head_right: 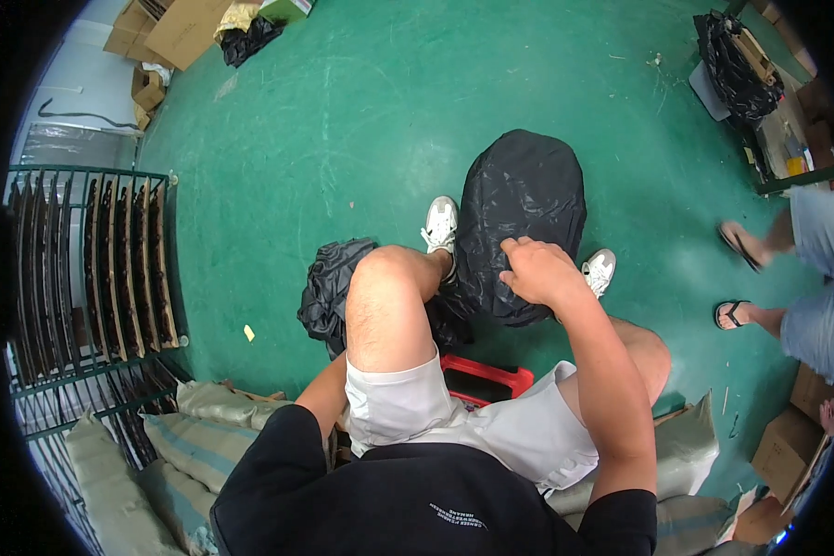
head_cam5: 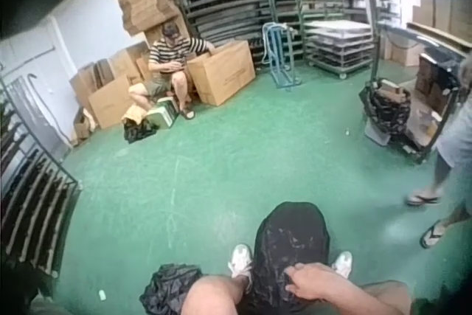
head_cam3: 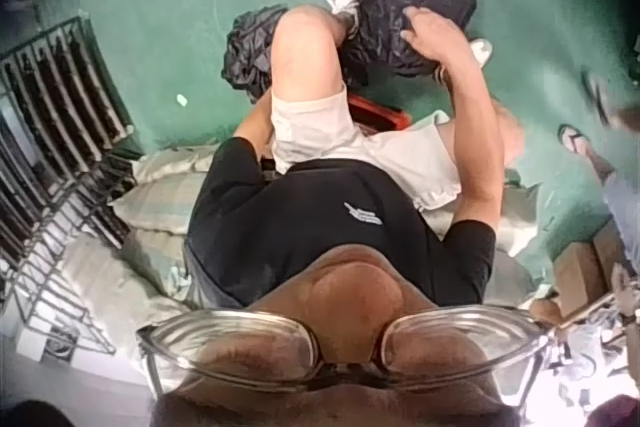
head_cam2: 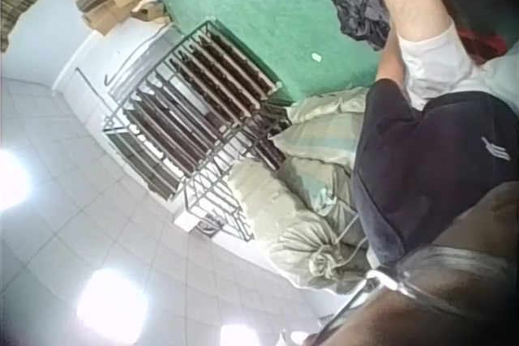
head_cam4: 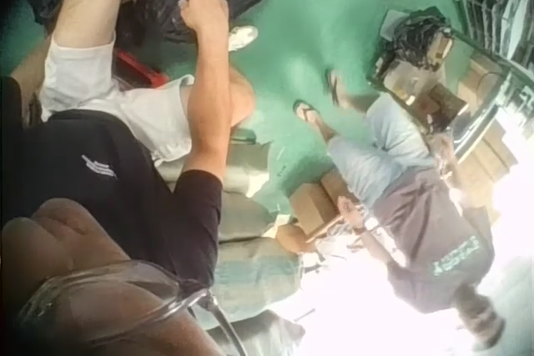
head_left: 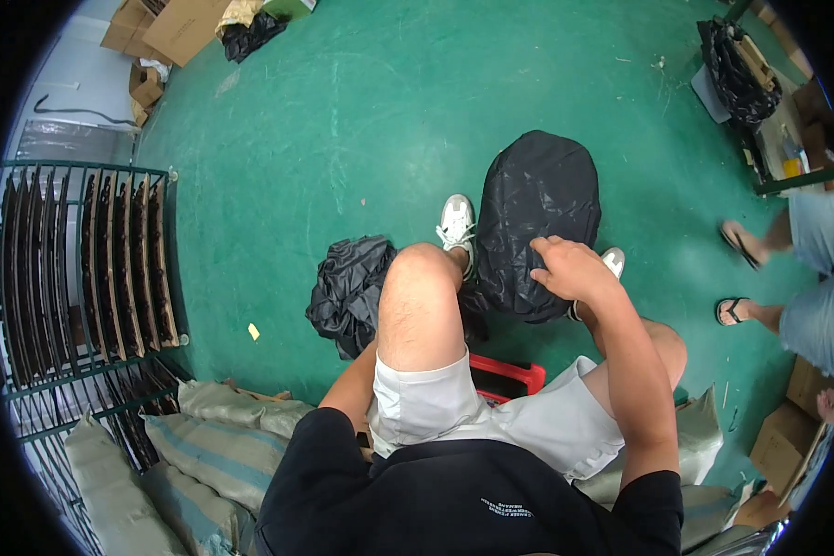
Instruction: Inspecting and folding black elasticized fabric covers in an industrial setting.
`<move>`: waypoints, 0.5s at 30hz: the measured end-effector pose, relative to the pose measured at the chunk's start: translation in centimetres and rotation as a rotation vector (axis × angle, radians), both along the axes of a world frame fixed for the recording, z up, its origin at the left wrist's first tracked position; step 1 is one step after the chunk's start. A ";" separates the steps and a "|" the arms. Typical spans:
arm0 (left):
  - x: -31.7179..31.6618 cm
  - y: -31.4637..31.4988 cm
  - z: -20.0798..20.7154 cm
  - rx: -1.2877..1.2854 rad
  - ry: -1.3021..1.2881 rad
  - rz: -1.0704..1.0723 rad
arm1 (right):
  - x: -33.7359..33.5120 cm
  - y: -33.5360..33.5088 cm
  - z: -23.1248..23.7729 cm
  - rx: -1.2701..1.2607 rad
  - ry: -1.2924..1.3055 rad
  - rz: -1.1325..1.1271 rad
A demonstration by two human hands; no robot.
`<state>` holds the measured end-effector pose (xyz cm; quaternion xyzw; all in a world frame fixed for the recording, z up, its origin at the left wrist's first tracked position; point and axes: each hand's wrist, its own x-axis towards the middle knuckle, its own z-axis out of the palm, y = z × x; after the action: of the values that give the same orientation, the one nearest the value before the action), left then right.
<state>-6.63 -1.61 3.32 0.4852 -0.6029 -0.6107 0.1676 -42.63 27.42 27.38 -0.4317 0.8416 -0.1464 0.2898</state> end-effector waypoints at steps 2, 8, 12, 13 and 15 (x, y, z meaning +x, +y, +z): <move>0.2 1.5 0.6 0.034 0.053 0.029 | 0.0 -0.3 -0.4 0.017 0.003 0.017; 1.1 2.4 3.0 0.189 0.172 0.094 | 0.1 -0.5 -0.8 0.086 -0.038 0.037; -0.6 2.8 5.0 0.292 0.228 0.171 | -0.2 -0.3 0.1 0.127 -0.055 0.028; -0.7 2.7 5.6 0.316 0.242 0.191 | -0.4 -0.2 0.2 0.122 -0.053 0.021; -0.8 2.3 6.9 0.363 0.266 0.232 | -0.4 -0.2 0.1 0.121 -0.051 0.017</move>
<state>-7.44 0.68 10.20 0.4886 -0.3964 -0.7441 0.2245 -43.01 27.22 27.46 -0.4164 0.8376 -0.1035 0.3380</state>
